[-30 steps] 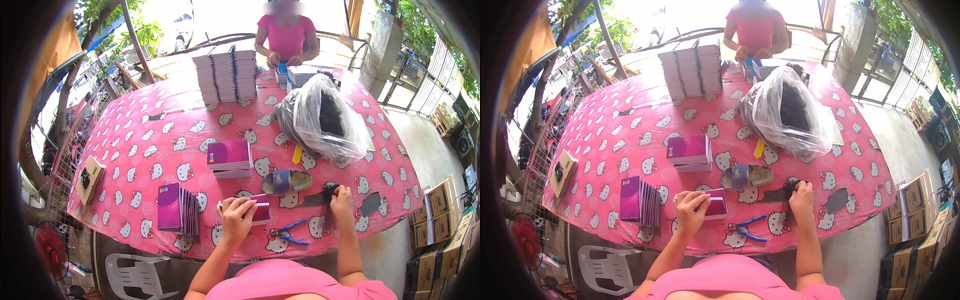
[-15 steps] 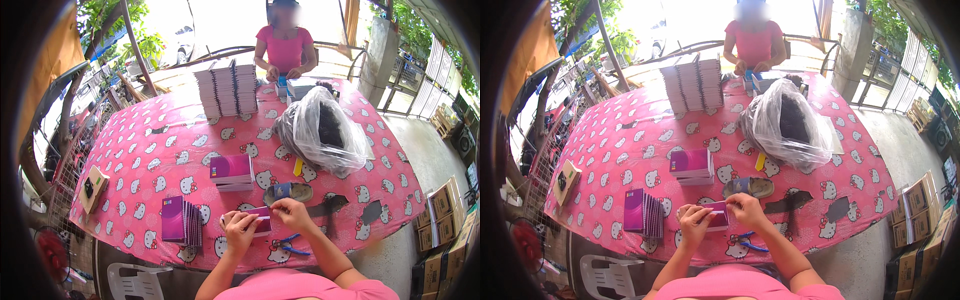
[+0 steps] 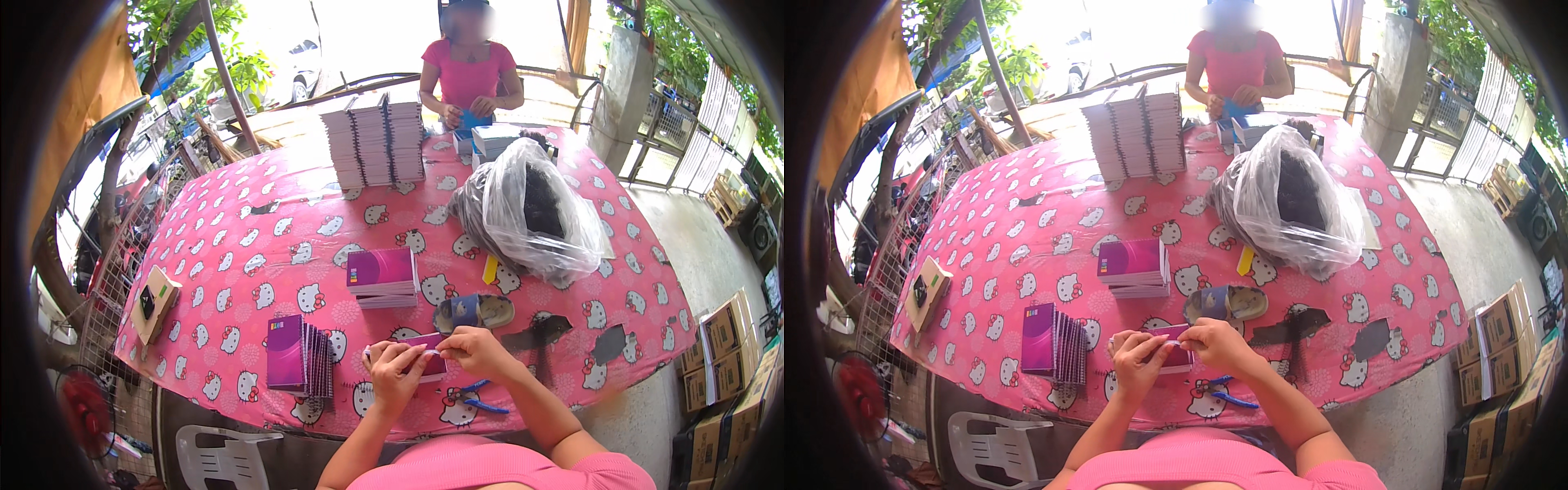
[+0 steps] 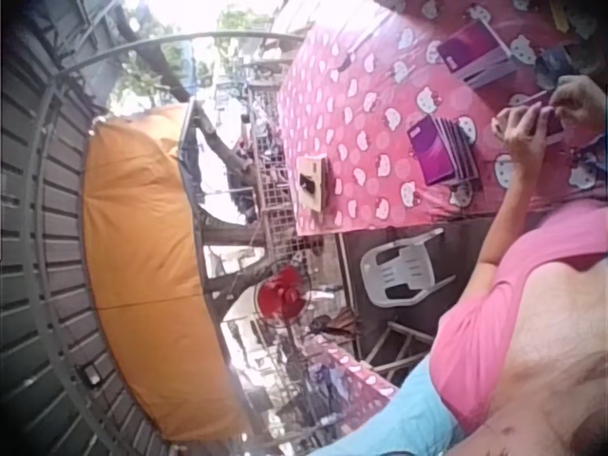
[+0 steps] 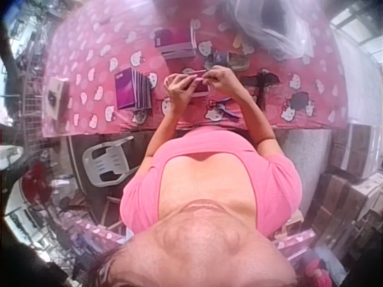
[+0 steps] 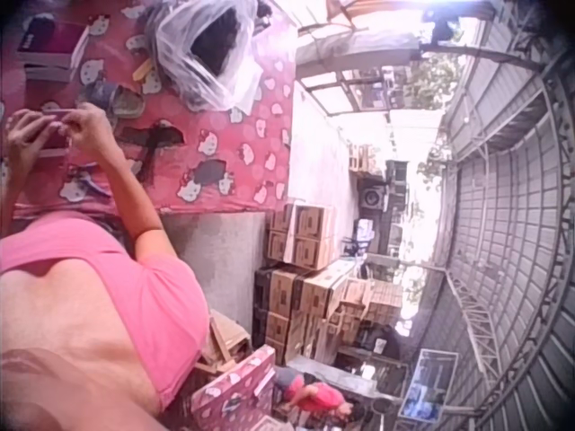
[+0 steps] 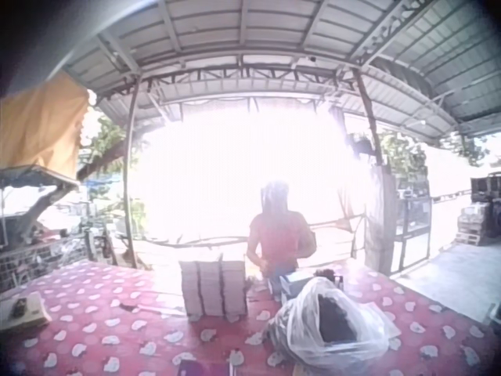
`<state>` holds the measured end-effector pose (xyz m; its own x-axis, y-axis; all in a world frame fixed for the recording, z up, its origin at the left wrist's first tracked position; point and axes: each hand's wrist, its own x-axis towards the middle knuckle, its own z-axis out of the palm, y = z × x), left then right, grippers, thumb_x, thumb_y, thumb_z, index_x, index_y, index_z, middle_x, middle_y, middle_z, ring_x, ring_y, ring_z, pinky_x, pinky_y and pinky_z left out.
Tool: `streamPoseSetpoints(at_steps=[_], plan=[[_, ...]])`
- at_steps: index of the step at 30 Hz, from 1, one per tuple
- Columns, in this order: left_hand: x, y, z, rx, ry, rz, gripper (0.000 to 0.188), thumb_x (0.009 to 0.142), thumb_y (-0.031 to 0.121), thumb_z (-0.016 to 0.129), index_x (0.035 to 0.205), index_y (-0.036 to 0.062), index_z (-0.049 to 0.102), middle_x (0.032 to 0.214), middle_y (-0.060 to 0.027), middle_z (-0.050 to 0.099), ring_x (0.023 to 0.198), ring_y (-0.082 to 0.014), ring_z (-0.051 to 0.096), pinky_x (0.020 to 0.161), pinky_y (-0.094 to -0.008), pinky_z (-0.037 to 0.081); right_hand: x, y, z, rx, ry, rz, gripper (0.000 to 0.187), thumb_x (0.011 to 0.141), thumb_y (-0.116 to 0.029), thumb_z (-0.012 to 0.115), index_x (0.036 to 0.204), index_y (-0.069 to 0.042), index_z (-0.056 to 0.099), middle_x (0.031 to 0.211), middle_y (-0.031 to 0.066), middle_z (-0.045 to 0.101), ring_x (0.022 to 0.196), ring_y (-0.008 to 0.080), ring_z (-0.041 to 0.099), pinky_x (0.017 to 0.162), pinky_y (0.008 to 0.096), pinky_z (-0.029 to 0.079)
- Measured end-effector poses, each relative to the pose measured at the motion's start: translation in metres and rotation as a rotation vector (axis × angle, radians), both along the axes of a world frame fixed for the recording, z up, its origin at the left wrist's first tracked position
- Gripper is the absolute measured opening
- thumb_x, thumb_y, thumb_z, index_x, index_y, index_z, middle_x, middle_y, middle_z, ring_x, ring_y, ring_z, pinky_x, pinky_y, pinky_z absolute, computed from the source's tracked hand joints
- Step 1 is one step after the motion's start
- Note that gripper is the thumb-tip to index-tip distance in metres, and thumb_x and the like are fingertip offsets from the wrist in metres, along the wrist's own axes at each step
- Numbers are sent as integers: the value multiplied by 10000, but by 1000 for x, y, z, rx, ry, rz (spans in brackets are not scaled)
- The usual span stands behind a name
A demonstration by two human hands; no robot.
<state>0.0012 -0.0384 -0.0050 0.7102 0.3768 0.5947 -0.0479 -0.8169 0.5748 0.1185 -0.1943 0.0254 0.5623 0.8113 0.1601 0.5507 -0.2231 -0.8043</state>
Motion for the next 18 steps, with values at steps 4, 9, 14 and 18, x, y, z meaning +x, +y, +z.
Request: streamPoseSetpoints(at_steps=[4, 9, 14, 18], plan=[[0, -2, 2, 3, 0, 15, 203, 710, 227, 821, 878, 125, 773, 799, 14, 668, 890, -184, 550, 833, -341, 377, -2, -1, -5, 60, 47, -42, 174, 831, -138, 700, 957, -17, 694, 860, 117, 625, 795, 272, 650, 700, 349, 510], [1, -2, 0, 15, -24, 6, 199, 719, 205, 812, 900, 130, 776, 821, 14, 678, 884, -182, 548, 824, -333, 381, -8, 0, -10, -68, -136, -102, 255, 851, -227, 689, 1051, -70, 673, 886, 116, 626, 818, 291, 647, 693, 381, 510], [2, -3, -4, 46, -56, -22, 196, 730, 125, 789, 924, 153, 780, 859, 12, 688, 876, -181, 548, 805, -312, 394, -13, -1, -15, -11, -226, -183, 282, 858, -293, 677, 1080, -125, 632, 889, 81, 591, 813, 308, 632, 691, 410, 508], [-3, 2, -8, 22, -31, -60, 229, 735, 125, 777, 956, 186, 778, 889, 24, 684, 905, -185, 547, 850, -356, 363, -17, 2, -7, 32, -151, -169, 204, 857, -264, 678, 983, -115, 620, 882, 76, 571, 800, 316, 623, 660, 424, 503]])
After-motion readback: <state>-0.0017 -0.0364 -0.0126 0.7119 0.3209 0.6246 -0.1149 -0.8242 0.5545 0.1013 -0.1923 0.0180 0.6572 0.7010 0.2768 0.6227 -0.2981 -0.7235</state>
